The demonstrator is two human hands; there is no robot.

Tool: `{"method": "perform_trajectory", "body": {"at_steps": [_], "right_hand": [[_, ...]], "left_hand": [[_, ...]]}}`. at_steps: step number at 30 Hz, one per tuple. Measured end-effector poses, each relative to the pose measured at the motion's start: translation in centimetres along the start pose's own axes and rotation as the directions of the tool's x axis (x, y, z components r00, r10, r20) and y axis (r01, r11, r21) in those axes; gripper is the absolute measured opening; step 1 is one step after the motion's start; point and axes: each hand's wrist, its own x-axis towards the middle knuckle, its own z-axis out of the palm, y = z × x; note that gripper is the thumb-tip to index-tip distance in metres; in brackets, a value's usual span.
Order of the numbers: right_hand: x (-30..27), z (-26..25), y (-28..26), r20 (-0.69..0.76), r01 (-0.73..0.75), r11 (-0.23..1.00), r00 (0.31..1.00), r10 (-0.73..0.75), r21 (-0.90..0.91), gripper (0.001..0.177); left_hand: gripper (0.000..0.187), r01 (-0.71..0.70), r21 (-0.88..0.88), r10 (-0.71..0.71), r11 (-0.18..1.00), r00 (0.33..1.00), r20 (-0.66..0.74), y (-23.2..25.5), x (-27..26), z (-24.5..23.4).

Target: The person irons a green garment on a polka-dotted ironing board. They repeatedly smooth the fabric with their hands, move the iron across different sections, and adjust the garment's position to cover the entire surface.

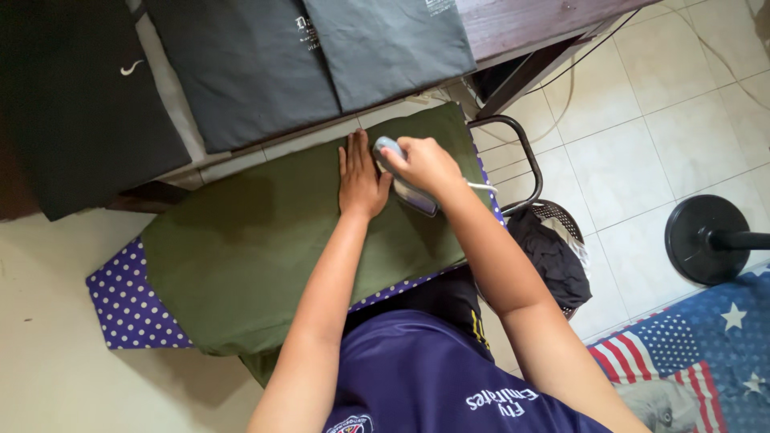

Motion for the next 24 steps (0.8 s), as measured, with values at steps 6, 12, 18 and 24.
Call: {"method": "perform_trajectory", "body": {"at_steps": [6,12,18,24], "right_hand": [[2.8,-1.0,3.6,-0.294,-0.141,0.990,0.946,0.133,-0.004,0.051],[3.2,-4.7,7.2,-0.089,-0.051,0.996,0.995,0.044,-0.076,0.052],[4.1,-4.1,9.7,-0.183,-0.059,0.995,0.982,0.043,-0.084,0.054],[4.4,-5.2,10.4,-0.220,-0.116,0.993,0.970,0.105,-0.036,0.052]], "left_hand": [[0.083,0.024,0.223,-0.074,0.974,0.973,0.218,2.2,0.9,-1.6],[0.082,0.008,0.225,-0.057,0.974,0.976,0.211,2.8,1.0,-2.2],[0.082,0.019,0.231,-0.070,0.973,0.974,0.215,3.2,1.0,-2.4],[0.079,-0.022,0.261,-0.016,0.965,0.990,0.142,2.8,0.8,-1.6]]}}
